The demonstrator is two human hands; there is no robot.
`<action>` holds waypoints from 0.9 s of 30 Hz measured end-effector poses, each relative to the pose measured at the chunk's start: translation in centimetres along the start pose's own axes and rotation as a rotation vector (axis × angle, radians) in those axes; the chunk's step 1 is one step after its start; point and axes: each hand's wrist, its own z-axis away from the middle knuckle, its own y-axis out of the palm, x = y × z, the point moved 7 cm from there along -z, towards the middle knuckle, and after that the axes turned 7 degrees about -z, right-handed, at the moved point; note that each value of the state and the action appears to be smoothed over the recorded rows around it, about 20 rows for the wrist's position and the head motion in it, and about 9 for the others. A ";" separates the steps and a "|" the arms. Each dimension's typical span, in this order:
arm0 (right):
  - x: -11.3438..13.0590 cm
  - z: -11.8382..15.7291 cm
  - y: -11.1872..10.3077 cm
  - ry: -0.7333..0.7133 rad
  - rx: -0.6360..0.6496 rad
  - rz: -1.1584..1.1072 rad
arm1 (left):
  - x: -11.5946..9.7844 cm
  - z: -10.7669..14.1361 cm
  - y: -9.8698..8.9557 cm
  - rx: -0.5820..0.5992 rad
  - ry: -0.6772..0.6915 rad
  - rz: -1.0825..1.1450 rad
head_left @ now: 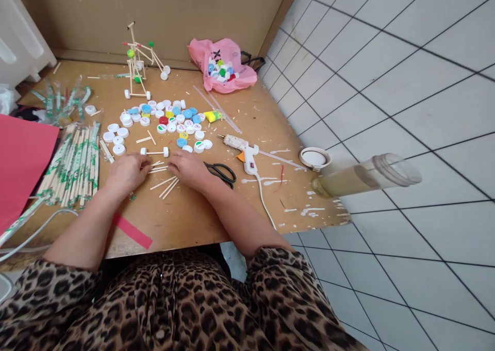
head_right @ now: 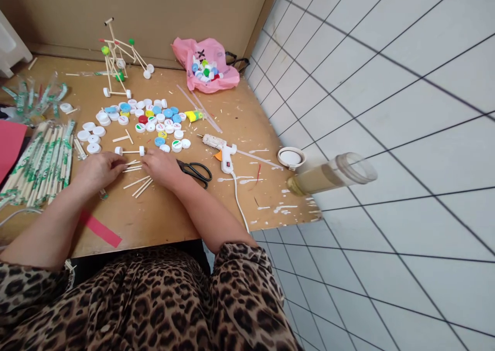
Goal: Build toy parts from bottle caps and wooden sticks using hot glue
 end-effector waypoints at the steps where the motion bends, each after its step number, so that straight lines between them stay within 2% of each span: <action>1: -0.4 0.1 -0.5 0.007 -0.030 -0.013 | -0.1 0.1 -0.1 0.011 -0.003 -0.010; 5: -3.2 1.0 -3.6 0.118 -0.217 -0.048 | -0.4 0.3 -0.6 0.051 -0.023 -0.020; 8: -5.3 1.7 -5.1 0.232 -0.272 -0.027 | -0.7 0.5 -0.9 0.080 -0.039 -0.047; 13: -6.2 1.7 -4.7 0.256 -0.172 0.056 | -0.9 0.6 -1.0 0.105 -0.043 -0.087; 20: -6.7 1.5 -4.1 0.308 -0.173 0.074 | -0.8 0.6 -1.0 0.094 -0.031 -0.111; 27: -6.9 1.6 -4.0 0.328 -0.167 0.039 | -0.6 0.4 -0.6 -0.006 0.017 -0.079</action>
